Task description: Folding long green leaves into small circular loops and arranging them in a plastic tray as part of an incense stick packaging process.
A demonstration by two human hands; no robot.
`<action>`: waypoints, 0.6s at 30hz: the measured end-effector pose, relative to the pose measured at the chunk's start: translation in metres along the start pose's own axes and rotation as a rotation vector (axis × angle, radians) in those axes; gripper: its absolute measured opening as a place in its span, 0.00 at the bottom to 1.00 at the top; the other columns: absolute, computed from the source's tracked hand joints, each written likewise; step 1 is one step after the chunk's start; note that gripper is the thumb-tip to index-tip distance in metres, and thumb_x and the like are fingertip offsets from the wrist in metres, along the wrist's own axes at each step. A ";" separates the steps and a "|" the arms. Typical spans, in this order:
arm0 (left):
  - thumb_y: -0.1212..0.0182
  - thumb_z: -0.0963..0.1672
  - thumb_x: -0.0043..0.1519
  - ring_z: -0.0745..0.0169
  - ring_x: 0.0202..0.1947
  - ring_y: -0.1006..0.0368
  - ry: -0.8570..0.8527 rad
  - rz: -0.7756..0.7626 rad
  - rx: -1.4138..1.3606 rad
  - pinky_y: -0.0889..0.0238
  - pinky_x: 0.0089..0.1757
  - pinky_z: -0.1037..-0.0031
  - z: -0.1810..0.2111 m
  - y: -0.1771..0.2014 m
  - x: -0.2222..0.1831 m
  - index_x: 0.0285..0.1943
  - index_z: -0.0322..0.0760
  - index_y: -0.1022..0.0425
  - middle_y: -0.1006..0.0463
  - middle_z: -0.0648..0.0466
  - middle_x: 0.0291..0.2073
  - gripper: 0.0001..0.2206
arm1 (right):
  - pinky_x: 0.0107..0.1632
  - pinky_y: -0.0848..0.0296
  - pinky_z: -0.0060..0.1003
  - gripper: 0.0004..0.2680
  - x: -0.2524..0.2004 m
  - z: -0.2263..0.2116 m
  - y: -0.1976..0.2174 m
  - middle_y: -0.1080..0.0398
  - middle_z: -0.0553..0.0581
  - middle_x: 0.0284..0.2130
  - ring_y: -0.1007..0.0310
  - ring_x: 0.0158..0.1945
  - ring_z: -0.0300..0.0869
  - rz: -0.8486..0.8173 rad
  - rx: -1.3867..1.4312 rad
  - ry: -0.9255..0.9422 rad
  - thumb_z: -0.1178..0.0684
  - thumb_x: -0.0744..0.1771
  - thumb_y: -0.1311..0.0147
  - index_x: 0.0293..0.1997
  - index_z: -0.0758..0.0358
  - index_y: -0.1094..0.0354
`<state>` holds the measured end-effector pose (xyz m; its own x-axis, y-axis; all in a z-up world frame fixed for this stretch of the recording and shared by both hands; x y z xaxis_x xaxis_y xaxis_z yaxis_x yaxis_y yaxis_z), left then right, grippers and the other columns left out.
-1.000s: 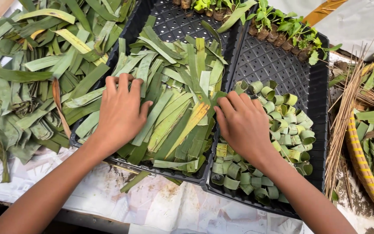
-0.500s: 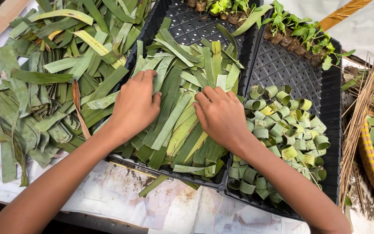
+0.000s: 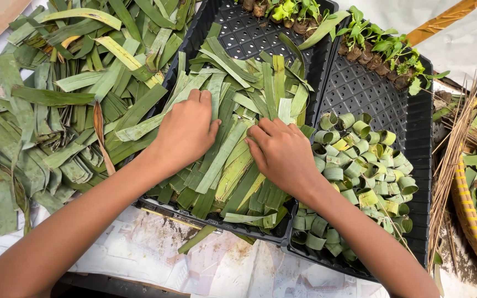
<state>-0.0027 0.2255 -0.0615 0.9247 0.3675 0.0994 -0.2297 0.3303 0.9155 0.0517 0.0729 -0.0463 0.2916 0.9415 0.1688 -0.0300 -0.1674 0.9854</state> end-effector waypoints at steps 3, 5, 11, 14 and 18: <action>0.37 0.41 0.59 0.26 0.37 0.21 0.015 -0.031 -0.065 0.26 0.37 0.43 0.003 0.004 -0.002 0.56 0.20 0.33 0.25 0.37 0.39 0.19 | 0.38 0.33 0.36 0.07 -0.009 -0.001 0.009 0.35 0.48 0.31 0.29 0.36 0.43 0.039 -0.028 0.001 0.51 0.72 0.52 0.40 0.54 0.28; 0.40 0.36 0.58 0.22 0.39 0.22 0.073 -0.033 -0.261 0.29 0.38 0.37 0.008 0.018 -0.010 0.61 0.16 0.40 0.24 0.33 0.38 0.23 | 0.38 0.33 0.37 0.06 -0.016 0.002 0.013 0.36 0.48 0.30 0.30 0.36 0.43 0.056 -0.031 -0.022 0.51 0.72 0.51 0.39 0.54 0.29; 0.42 0.36 0.59 0.41 0.31 0.25 -0.009 0.102 -0.503 0.35 0.37 0.49 0.020 0.055 -0.024 0.61 0.28 0.35 0.24 0.45 0.28 0.19 | 0.39 0.31 0.38 0.04 -0.048 0.011 0.035 0.35 0.46 0.30 0.30 0.36 0.42 0.042 0.080 -0.149 0.50 0.71 0.50 0.42 0.52 0.29; 0.42 0.32 0.58 0.41 0.34 0.27 -0.427 0.314 -0.397 0.33 0.38 0.53 0.071 0.061 -0.045 0.62 0.28 0.34 0.25 0.44 0.32 0.21 | 0.39 0.25 0.41 0.09 -0.059 0.025 0.044 0.27 0.52 0.35 0.24 0.37 0.44 0.161 0.576 -0.269 0.56 0.69 0.46 0.56 0.56 0.30; 0.45 0.33 0.62 0.47 0.35 0.27 -0.565 0.153 -0.651 0.31 0.39 0.59 0.117 0.047 -0.062 0.62 0.29 0.34 0.26 0.47 0.32 0.18 | 0.40 0.23 0.42 0.17 -0.087 0.038 0.075 0.30 0.63 0.45 0.27 0.43 0.47 0.411 0.876 -0.412 0.63 0.71 0.55 0.69 0.62 0.44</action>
<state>-0.0356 0.1167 0.0204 0.8420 0.0197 0.5392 -0.3319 0.8068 0.4888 0.0602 -0.0329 0.0124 0.7237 0.6192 0.3048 0.4536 -0.7595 0.4663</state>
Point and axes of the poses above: each hand's wrist, its own x-axis towards the middle knuckle, its own y-axis out of the back of the hand, z = x × y, the point moved 8 cm from there along x, towards the middle knuckle
